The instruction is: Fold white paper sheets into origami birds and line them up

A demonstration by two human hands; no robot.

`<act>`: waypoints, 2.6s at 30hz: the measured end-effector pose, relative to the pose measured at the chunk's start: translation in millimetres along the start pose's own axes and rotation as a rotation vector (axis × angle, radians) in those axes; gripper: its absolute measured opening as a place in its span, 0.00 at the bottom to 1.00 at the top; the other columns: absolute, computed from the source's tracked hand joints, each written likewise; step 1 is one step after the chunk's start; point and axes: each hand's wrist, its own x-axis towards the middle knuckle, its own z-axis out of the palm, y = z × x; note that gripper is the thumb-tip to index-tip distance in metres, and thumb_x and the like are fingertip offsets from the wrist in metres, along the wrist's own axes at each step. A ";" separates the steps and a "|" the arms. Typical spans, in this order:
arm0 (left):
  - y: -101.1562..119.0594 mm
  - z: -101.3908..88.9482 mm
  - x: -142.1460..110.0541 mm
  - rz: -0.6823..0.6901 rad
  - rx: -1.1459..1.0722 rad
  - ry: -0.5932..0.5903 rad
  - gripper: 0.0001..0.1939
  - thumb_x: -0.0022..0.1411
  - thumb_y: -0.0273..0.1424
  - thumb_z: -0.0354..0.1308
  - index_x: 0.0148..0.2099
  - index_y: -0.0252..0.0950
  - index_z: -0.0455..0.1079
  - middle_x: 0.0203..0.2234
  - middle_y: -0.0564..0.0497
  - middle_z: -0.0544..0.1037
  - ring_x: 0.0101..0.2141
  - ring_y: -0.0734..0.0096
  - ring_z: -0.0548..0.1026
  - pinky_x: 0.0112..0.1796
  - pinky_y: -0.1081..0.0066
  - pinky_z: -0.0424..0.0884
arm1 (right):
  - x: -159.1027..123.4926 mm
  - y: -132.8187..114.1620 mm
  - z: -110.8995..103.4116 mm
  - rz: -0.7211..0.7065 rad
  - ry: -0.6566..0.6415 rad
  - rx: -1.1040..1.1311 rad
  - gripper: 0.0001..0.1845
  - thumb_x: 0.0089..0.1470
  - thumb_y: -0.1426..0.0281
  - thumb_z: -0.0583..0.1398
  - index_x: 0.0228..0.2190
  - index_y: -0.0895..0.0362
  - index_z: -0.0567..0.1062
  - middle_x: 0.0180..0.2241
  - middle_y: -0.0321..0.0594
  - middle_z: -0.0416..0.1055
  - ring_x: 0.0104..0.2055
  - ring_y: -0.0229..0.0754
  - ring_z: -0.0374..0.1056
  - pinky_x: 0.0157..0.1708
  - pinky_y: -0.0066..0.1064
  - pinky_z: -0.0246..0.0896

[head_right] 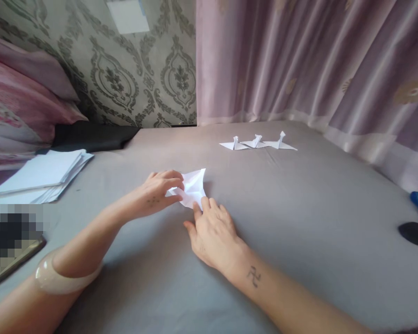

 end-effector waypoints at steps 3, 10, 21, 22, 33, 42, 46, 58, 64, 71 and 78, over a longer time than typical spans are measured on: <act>-0.7 -3.2 -3.6 0.016 0.032 0.005 0.06 0.63 0.31 0.53 0.40 0.37 0.69 0.46 0.46 0.70 0.45 0.61 0.70 0.44 0.61 0.60 | -6.4 5.8 -2.9 0.017 -0.004 0.022 0.16 0.62 0.67 0.50 0.41 0.61 0.74 0.35 0.44 0.67 0.39 0.46 0.63 0.36 0.37 0.56; -7.2 3.2 -20.9 0.102 0.158 0.108 0.07 0.64 0.29 0.53 0.38 0.37 0.72 0.51 0.42 0.68 0.49 0.55 0.66 0.45 0.59 0.60 | 12.8 16.9 -1.6 -0.038 0.252 0.073 0.14 0.55 0.68 0.60 0.45 0.58 0.71 0.44 0.44 0.69 0.44 0.47 0.61 0.41 0.37 0.54; -6.0 25.5 -78.0 -0.090 0.167 0.206 0.12 0.65 0.31 0.52 0.50 0.40 0.72 0.57 0.41 0.63 0.55 0.51 0.60 0.50 0.55 0.59 | 53.0 -8.6 10.5 -0.403 0.103 -0.088 0.11 0.55 0.81 0.55 0.34 0.57 0.75 0.32 0.40 0.70 0.37 0.45 0.60 0.39 0.35 0.49; -6.2 24.7 -82.1 -0.127 0.148 0.224 0.12 0.65 0.32 0.53 0.48 0.40 0.72 0.55 0.41 0.64 0.53 0.52 0.61 0.49 0.56 0.59 | 54.5 -10.2 9.6 -0.412 0.088 -0.105 0.10 0.55 0.80 0.55 0.33 0.57 0.75 0.32 0.40 0.69 0.36 0.45 0.60 0.38 0.35 0.49; -6.4 26.1 -85.8 -0.281 -0.002 0.188 0.12 0.66 0.31 0.50 0.41 0.41 0.76 0.34 0.49 0.74 0.35 0.67 0.68 0.36 0.66 0.57 | 73.9 -15.9 -3.2 -0.421 -0.078 -0.095 0.13 0.60 0.73 0.54 0.25 0.56 0.74 0.29 0.39 0.70 0.36 0.42 0.63 0.36 0.33 0.49; -9.8 37.1 -81.4 -0.375 -0.190 0.216 0.09 0.63 0.30 0.53 0.39 0.40 0.76 0.33 0.50 0.75 0.36 0.66 0.71 0.39 0.66 0.61 | 100.7 -18.5 -19.1 -0.176 -0.342 0.138 0.11 0.57 0.69 0.54 0.31 0.54 0.78 0.32 0.40 0.75 0.38 0.42 0.68 0.32 0.29 0.52; -8.5 34.6 -76.8 -0.462 -0.314 0.222 0.08 0.59 0.27 0.55 0.35 0.37 0.76 0.30 0.50 0.75 0.34 0.67 0.71 0.36 0.69 0.64 | 113.5 -20.3 -25.2 -0.142 -0.451 0.162 0.10 0.53 0.69 0.55 0.26 0.54 0.76 0.28 0.38 0.75 0.32 0.39 0.68 0.27 0.28 0.50; -5.3 29.9 -73.1 -0.546 -0.390 0.224 0.08 0.57 0.26 0.54 0.32 0.35 0.76 0.28 0.49 0.75 0.30 0.70 0.72 0.30 0.73 0.66 | 141.6 -20.4 -22.1 -0.145 -0.683 0.148 0.07 0.44 0.71 0.56 0.23 0.55 0.76 0.19 0.35 0.67 0.22 0.36 0.61 0.22 0.27 0.48; -4.6 27.0 -70.1 -0.593 -0.409 0.196 0.07 0.56 0.30 0.58 0.32 0.36 0.77 0.29 0.49 0.76 0.28 0.70 0.72 0.28 0.73 0.66 | 148.7 -18.7 -18.4 -0.137 -0.734 0.159 0.07 0.43 0.68 0.58 0.24 0.54 0.77 0.19 0.35 0.66 0.21 0.36 0.60 0.20 0.27 0.49; -2.8 26.9 -67.3 -0.648 -0.395 0.193 0.08 0.58 0.32 0.57 0.32 0.35 0.76 0.28 0.49 0.78 0.28 0.69 0.73 0.27 0.73 0.64 | 154.6 -18.1 -17.2 -0.136 -0.753 0.170 0.07 0.40 0.68 0.59 0.24 0.53 0.78 0.22 0.35 0.70 0.25 0.37 0.63 0.21 0.27 0.51; -0.3 24.7 -63.2 -0.701 -0.439 0.170 0.07 0.55 0.31 0.56 0.29 0.35 0.74 0.25 0.51 0.78 0.26 0.70 0.73 0.26 0.73 0.63 | 159.6 -16.0 -15.4 -0.119 -0.787 0.175 0.08 0.38 0.67 0.60 0.24 0.54 0.79 0.23 0.36 0.70 0.25 0.37 0.64 0.22 0.28 0.50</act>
